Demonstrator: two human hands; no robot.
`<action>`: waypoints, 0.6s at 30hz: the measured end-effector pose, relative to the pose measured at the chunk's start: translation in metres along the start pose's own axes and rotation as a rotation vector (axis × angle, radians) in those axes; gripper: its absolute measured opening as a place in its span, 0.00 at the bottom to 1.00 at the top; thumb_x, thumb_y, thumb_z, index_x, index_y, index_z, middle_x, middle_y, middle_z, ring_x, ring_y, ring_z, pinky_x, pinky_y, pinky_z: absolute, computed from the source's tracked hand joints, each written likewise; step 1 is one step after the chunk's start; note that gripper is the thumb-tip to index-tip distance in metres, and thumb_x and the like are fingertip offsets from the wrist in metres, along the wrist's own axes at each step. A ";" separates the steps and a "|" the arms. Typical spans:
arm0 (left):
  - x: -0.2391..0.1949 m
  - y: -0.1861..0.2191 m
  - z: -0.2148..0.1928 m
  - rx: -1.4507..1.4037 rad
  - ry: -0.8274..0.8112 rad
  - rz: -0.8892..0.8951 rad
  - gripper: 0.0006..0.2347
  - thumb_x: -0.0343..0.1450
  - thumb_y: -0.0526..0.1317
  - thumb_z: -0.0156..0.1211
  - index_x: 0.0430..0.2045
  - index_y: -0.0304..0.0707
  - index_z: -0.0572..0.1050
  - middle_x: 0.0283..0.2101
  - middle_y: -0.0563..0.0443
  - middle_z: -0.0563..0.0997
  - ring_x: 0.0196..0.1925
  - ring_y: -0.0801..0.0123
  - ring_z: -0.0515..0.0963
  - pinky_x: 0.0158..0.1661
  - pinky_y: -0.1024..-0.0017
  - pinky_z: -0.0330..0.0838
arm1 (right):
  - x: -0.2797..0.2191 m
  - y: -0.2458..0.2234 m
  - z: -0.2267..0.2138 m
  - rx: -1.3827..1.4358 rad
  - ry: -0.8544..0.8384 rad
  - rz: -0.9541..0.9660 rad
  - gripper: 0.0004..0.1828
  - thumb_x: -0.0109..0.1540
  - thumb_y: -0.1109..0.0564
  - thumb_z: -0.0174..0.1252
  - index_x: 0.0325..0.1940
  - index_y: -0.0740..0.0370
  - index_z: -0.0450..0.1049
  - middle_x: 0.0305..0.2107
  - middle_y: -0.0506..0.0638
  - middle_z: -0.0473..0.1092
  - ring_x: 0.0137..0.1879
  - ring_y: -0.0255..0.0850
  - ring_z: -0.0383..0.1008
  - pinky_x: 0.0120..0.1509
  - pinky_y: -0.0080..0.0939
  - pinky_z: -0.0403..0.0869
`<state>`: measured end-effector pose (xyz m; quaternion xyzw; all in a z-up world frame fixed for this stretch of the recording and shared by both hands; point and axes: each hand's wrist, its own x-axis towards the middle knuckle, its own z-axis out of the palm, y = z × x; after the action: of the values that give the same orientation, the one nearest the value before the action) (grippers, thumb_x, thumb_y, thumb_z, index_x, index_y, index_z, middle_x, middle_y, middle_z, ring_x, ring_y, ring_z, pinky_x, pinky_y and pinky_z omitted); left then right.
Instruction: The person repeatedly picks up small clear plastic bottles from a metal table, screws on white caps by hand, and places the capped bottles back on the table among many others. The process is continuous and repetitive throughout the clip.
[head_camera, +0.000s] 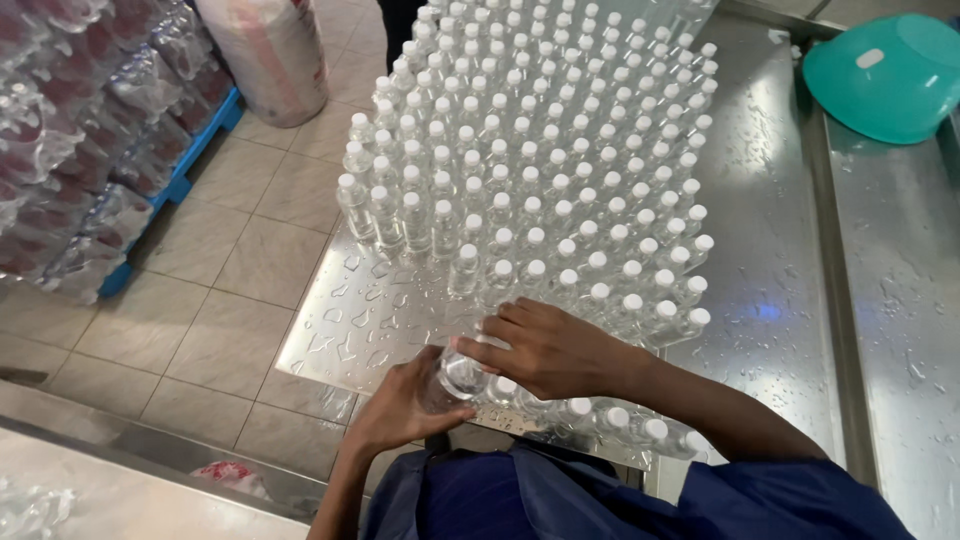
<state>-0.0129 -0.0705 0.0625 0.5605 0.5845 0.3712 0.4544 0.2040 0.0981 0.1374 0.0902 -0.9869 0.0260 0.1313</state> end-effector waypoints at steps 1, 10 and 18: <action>0.006 0.002 0.007 0.003 -0.015 0.008 0.35 0.63 0.55 0.77 0.62 0.39 0.73 0.49 0.50 0.91 0.43 0.68 0.91 0.40 0.73 0.85 | -0.011 -0.001 0.005 -0.007 0.001 0.015 0.21 0.78 0.54 0.50 0.75 0.63 0.67 0.50 0.62 0.74 0.47 0.53 0.75 0.51 0.54 0.73; 0.050 -0.006 0.075 0.452 -0.014 0.076 0.30 0.65 0.61 0.75 0.58 0.55 0.73 0.44 0.53 0.90 0.42 0.53 0.90 0.40 0.55 0.82 | -0.092 -0.021 0.006 0.778 -0.199 1.238 0.43 0.68 0.26 0.32 0.74 0.48 0.76 0.23 0.50 0.77 0.27 0.38 0.75 0.44 0.40 0.69; 0.058 0.031 0.087 0.364 -0.180 0.060 0.32 0.64 0.61 0.74 0.61 0.53 0.73 0.37 0.60 0.93 0.44 0.61 0.92 0.42 0.60 0.81 | -0.127 -0.035 -0.004 0.625 0.065 0.890 0.26 0.73 0.42 0.47 0.74 0.46 0.75 0.23 0.45 0.66 0.26 0.38 0.65 0.39 0.41 0.65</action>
<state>0.0813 -0.0161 0.0577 0.6814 0.5820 0.2212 0.3848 0.3323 0.0856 0.1087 -0.3023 -0.8705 0.3738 0.1051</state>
